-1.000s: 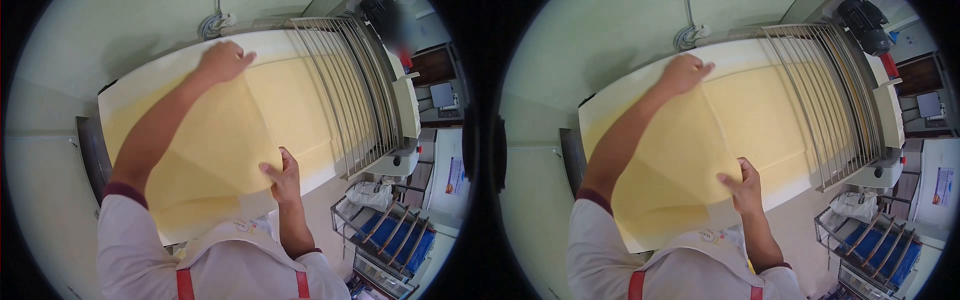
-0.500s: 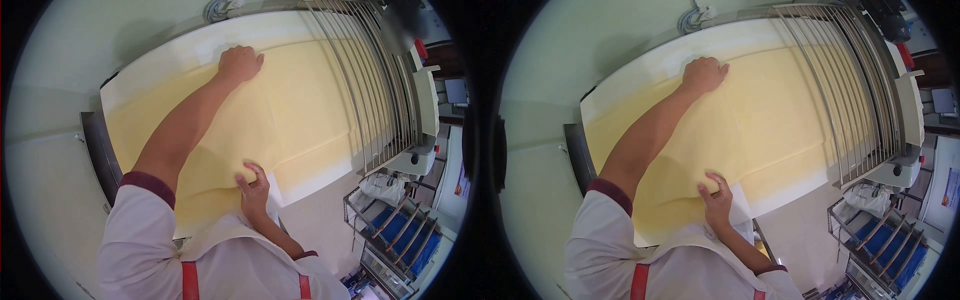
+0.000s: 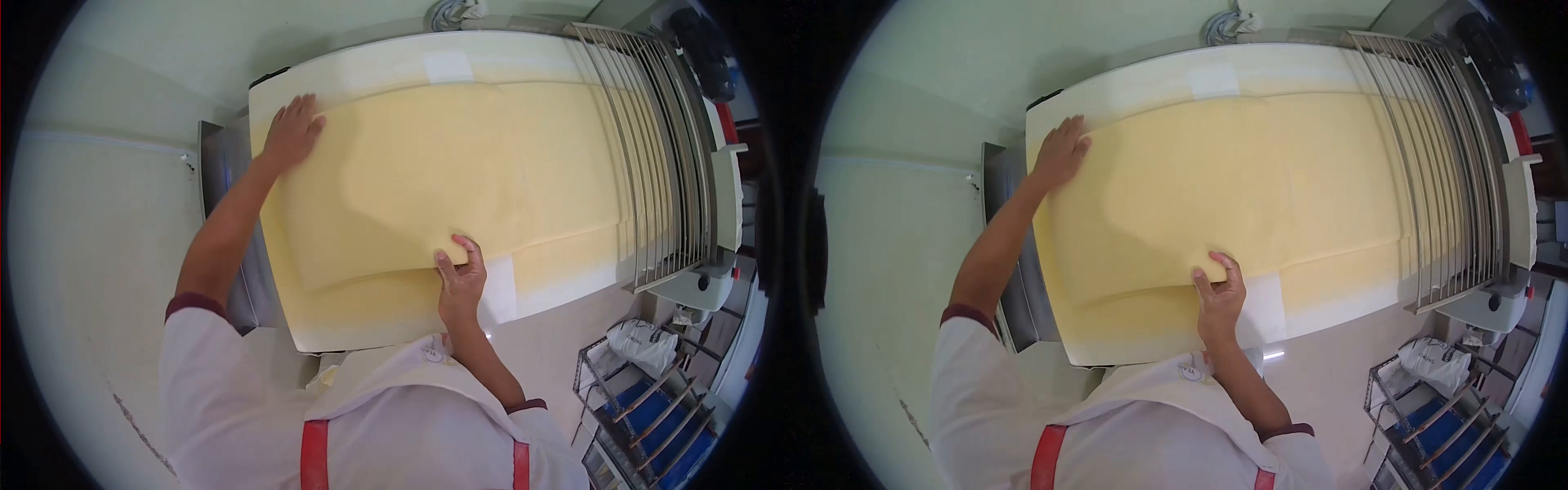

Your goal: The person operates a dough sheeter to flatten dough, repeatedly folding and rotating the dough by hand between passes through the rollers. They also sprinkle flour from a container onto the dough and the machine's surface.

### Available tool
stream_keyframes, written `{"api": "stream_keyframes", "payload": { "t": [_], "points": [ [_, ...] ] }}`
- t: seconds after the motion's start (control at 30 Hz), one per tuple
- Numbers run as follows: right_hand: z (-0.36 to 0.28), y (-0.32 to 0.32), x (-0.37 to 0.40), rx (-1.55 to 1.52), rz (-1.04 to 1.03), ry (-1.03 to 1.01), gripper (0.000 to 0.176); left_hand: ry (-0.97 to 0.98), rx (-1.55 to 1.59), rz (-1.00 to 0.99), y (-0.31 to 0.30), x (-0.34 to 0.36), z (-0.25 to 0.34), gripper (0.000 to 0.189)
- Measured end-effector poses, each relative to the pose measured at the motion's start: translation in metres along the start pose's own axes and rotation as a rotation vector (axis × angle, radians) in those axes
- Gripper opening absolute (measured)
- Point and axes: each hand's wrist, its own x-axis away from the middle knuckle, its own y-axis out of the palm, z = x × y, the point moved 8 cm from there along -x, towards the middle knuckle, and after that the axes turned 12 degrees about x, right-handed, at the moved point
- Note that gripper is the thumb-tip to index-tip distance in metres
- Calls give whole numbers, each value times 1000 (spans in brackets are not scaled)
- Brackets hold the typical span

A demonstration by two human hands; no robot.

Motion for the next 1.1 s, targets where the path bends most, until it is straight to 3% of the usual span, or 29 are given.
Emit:
{"api": "stream_keyframes", "payload": {
  "t": [0.1,0.2,0.3,0.4,0.53,0.63,0.67,0.77,0.8,0.9,0.97,1.07,1.1],
  "points": [
    [8,13,3,-199,26,33,38,-17,56,120,-2,17,4,63],
    [-4,31,15,-9,-143,92,43,36,-47,109,-1,41,17,65],
    [6,25,10,10,-221,83,48,118,-31,-80,8,132,75,68],
    [8,-16,-2,-285,-81,134,51,114,47,-165,13,209,103,68],
    [-25,-115,-40,-401,238,32,46,61,59,-208,12,223,117,68],
    [-54,-208,-69,-324,425,-222,43,90,123,-128,12,186,137,66],
    [-57,-237,-79,-170,443,-229,43,115,145,-102,14,159,150,65],
    [-77,-290,-99,635,538,-169,47,239,260,-26,20,61,212,63],
    [-77,-304,-105,928,611,-394,50,310,302,5,23,28,241,63],
    [-68,-323,-136,1431,907,22,52,417,206,8,48,-71,326,66],
    [-66,-326,-167,1349,723,91,59,454,76,36,74,-130,364,69],
    [-97,-306,-167,631,629,-386,58,441,240,58,114,-210,398,67],
    [-86,-311,-164,287,650,-388,55,418,271,-31,117,-223,418,68]
  ]
}}
